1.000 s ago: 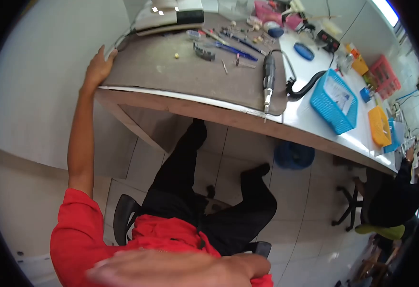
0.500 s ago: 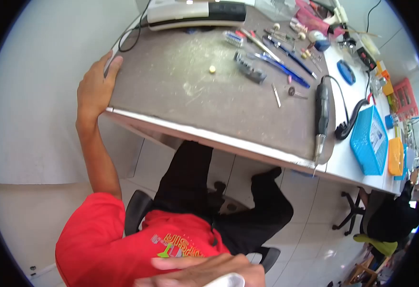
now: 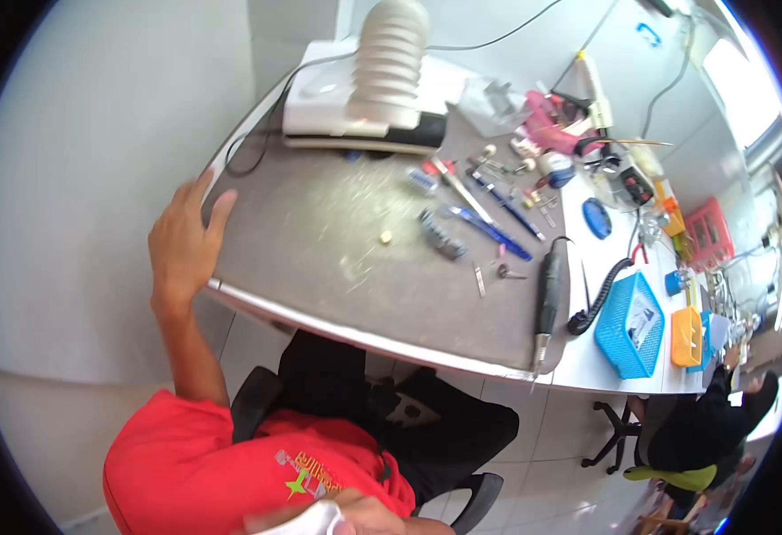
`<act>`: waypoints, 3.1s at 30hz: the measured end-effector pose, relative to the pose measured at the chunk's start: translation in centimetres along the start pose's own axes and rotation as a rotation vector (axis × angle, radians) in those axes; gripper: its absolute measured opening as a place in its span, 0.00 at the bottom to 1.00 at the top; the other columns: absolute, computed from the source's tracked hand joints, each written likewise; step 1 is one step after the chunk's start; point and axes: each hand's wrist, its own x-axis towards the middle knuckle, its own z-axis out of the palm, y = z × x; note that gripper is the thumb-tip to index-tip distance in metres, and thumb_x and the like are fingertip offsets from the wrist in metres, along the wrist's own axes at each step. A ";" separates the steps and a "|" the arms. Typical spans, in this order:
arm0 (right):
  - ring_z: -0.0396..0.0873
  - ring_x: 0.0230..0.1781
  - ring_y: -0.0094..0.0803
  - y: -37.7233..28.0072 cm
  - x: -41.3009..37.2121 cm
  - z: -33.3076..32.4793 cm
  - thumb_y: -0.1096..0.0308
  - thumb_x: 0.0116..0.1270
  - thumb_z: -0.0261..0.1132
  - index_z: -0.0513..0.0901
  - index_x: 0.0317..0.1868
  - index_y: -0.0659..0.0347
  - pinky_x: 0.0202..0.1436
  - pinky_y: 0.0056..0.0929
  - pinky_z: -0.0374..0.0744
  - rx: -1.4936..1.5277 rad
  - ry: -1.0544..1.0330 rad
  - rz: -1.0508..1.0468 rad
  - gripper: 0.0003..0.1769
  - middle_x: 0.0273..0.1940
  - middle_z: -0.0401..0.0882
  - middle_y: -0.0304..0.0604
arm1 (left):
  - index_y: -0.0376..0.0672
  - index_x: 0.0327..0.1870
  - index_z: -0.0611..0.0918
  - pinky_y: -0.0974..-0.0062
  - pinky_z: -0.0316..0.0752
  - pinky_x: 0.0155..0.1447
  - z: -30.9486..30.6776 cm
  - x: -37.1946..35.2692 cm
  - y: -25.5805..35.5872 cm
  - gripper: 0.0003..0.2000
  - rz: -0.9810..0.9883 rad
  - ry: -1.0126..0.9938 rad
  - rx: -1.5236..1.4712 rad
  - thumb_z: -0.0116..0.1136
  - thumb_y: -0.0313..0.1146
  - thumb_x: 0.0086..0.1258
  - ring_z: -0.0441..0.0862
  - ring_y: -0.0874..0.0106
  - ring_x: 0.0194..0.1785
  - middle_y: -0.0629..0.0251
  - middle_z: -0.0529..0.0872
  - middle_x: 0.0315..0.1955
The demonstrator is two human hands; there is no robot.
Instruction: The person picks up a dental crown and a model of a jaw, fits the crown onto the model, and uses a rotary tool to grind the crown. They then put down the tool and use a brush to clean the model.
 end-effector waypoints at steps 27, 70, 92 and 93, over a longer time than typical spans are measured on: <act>0.88 0.42 0.52 -3.2 9.1 -2.1 0.46 0.81 0.42 0.80 0.50 0.84 0.49 0.36 0.86 0.421 0.146 0.061 0.39 0.41 0.83 0.75 | 0.41 0.66 0.77 0.62 0.70 0.69 -0.3 0.4 1.7 0.28 -0.174 -0.136 -0.012 0.47 0.55 0.79 0.77 0.55 0.66 0.52 0.80 0.63; 0.58 0.18 0.26 -3.7 17.2 -20.5 0.45 0.64 0.72 0.68 0.19 0.66 0.23 0.33 0.59 -2.335 0.101 0.718 0.34 0.16 0.60 0.42 | 0.37 0.44 0.82 0.80 0.76 0.51 6.1 5.9 15.4 0.05 0.351 -0.887 -1.362 0.60 0.27 0.72 0.80 0.81 0.45 0.70 0.84 0.41; 0.83 0.31 0.36 3.1 21.8 -18.9 0.78 0.54 0.75 0.88 0.42 0.62 0.33 0.31 0.80 -1.458 -0.488 -0.025 0.14 0.34 0.84 0.44 | 0.38 0.61 0.77 0.82 0.76 0.47 7.2 5.3 15.2 0.17 0.251 -1.051 -1.446 0.60 0.27 0.72 0.80 0.83 0.49 0.70 0.85 0.43; 0.83 0.31 0.33 3.1 21.6 -18.7 0.80 0.55 0.73 0.88 0.41 0.62 0.33 0.28 0.79 -1.428 -0.426 0.035 0.12 0.34 0.85 0.43 | 0.38 0.59 0.78 0.80 0.76 0.46 7.3 5.1 15.3 0.18 0.190 -1.023 -1.468 0.63 0.27 0.69 0.80 0.81 0.49 0.68 0.84 0.45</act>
